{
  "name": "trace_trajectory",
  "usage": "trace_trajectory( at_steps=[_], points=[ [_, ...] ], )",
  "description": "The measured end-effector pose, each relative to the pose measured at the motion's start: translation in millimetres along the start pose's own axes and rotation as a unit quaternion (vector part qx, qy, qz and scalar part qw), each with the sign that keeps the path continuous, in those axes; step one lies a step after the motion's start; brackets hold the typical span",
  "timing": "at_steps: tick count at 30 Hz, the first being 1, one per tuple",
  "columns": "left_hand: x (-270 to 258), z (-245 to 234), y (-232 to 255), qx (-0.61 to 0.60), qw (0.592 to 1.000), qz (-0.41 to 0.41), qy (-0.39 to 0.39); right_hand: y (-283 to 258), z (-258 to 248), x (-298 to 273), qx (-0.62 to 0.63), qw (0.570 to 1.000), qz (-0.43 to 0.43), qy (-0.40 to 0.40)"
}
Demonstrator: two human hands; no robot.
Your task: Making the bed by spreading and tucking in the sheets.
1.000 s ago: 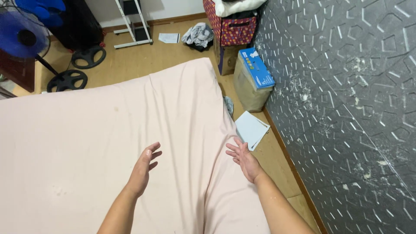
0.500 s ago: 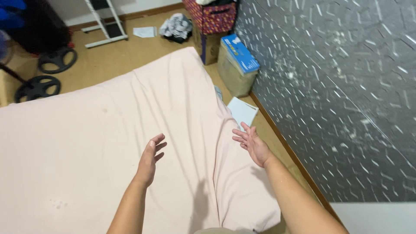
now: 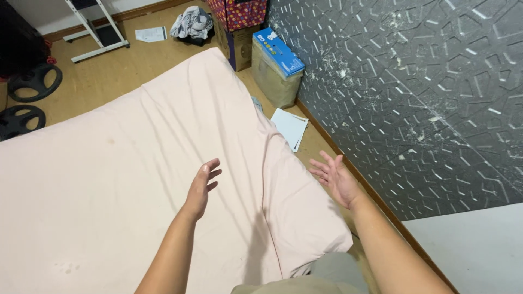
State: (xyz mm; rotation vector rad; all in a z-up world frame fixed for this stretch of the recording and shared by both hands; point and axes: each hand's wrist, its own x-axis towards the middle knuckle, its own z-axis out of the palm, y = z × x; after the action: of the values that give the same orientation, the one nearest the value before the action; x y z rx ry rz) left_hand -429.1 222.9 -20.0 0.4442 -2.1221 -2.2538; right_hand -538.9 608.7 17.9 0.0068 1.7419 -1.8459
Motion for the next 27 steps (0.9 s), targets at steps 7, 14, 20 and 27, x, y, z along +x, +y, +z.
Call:
trace_trajectory(
  at_steps=[7, 14, 20, 27],
  points=[
    [3, 13, -7, 0.000, 1.000, 0.009, -0.010, 2, -10, 6, -0.026, 1.000, 0.012, 0.007],
    [8, 42, -13, 0.036, 0.998, -0.041, 0.045, 8, -56, 65, -0.109, 0.993, 0.033, 0.011],
    [36, 92, -30, 0.019, 0.991, -0.043, 0.126, -5, -119, 137, -0.109, 0.994, -0.012, -0.017],
    [41, 186, -4, 0.021, 0.973, -0.044, 0.227, -33, -177, 201, -0.134, 0.981, -0.003, -0.141]
  ],
)
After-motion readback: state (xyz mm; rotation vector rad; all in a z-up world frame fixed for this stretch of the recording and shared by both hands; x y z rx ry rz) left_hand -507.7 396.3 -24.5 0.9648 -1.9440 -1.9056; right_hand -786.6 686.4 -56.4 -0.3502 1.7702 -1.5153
